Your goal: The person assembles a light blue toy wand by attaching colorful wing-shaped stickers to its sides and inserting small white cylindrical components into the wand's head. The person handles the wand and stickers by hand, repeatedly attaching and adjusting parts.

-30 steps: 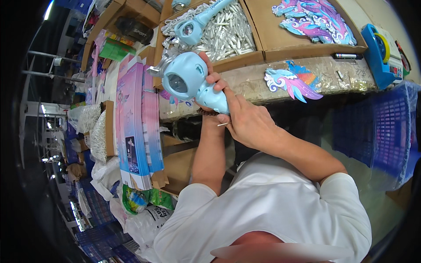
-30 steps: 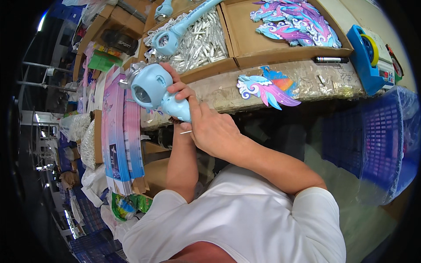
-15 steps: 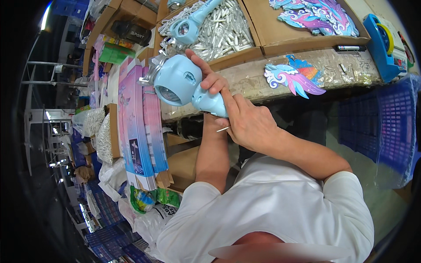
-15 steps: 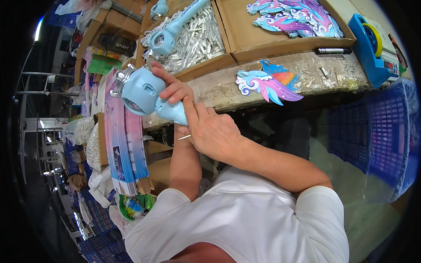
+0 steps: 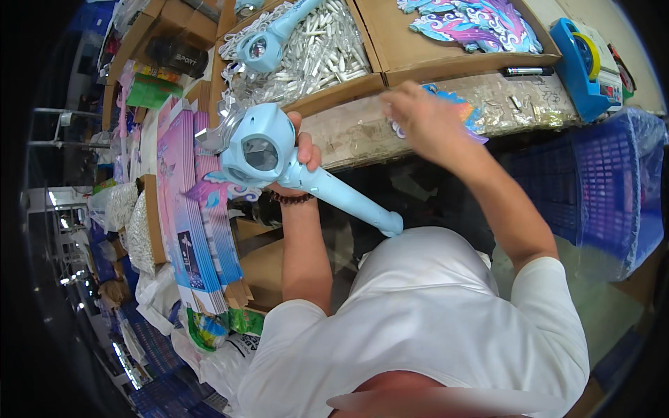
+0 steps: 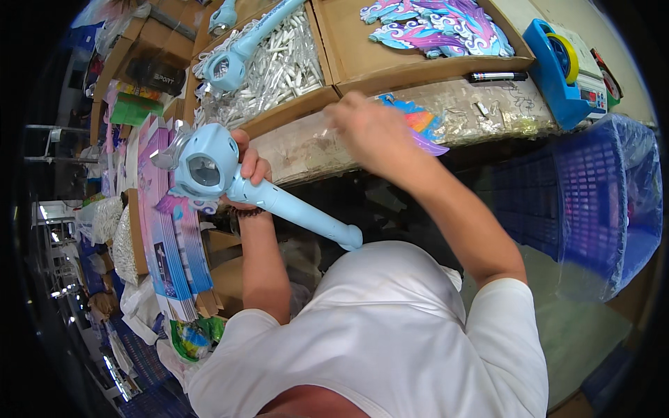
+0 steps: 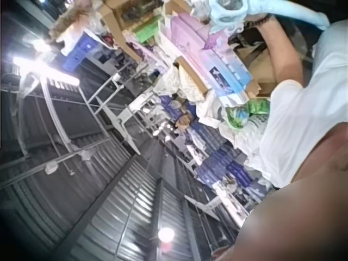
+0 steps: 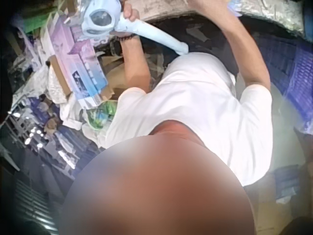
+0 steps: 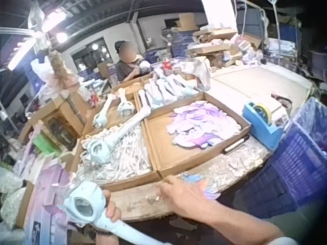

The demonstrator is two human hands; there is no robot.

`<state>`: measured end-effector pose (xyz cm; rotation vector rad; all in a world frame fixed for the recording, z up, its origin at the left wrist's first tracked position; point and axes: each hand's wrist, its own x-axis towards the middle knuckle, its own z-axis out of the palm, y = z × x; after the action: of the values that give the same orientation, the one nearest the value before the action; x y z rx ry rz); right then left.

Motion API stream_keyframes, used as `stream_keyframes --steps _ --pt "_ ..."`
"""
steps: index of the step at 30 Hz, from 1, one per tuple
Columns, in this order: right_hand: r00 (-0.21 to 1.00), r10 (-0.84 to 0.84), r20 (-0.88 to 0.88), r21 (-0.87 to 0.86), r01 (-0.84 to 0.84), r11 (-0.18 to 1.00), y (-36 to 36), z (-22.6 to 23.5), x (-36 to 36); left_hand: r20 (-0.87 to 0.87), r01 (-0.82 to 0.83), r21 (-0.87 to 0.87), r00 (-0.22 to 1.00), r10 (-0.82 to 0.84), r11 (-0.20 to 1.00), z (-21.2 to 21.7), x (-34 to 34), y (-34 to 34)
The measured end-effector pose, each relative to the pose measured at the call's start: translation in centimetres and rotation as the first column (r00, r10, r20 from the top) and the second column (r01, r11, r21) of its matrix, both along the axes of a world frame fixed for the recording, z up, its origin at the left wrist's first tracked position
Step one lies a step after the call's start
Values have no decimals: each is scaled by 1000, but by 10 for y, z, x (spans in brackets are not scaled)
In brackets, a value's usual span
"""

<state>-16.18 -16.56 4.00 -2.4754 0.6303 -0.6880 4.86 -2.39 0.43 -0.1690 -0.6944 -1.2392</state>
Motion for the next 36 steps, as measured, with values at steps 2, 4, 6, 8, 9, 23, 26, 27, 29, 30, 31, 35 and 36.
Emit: stream_keyframes --steps 2,4,6,8,9,23,26,27,29,30,31,35,36 --pt "991 -35 -128 -20 32 999 -20 -6 1 -60 19 -21 998 -21 1000 -6 -2 0" --pt "956 -16 -291 -25 9 1000 -31 -8 6 -60 -6 1 998 6 1000 -8 -3 1" --pt "871 53 -488 0 -61 998 -37 -8 13 -35 -23 27 999 24 999 -15 1 2" --pt "875 75 -477 44 -62 997 -42 -7 17 -57 -20 18 998 21 1000 -19 1 3" --pt "892 83 -445 65 -60 996 -44 -5 17 -80 -16 8 997 17 1000 -21 1 5" --pt "685 -625 375 851 -521 -61 46 -4 74 -72 -50 85 996 56 995 -35 2 -9" --pt "824 -346 450 888 -454 74 66 4 64 -65 -18 71 998 23 997 -37 7 -8" --pt "830 -252 497 867 -485 113 67 7 60 -74 -9 87 997 15 996 -32 6 -5" --pt "799 -185 572 819 -546 177 59 6 58 -87 -4 89 996 12 996 -32 4 -4" --pt "781 -151 607 791 -575 208 55 5 57 -99 -5 111 995 16 994 -31 1 -5" --pt "811 -207 547 837 -533 125 52 16 53 -111 -5 133 994 20 991 -29 -2 -5" --pt "797 -411 443 894 -425 142 54 1 67 -72 -36 137 996 47 990 -28 -6 -10" --pt "792 -380 477 876 -460 141 56 4 65 -66 -21 133 997 30 991 -30 -5 -10"
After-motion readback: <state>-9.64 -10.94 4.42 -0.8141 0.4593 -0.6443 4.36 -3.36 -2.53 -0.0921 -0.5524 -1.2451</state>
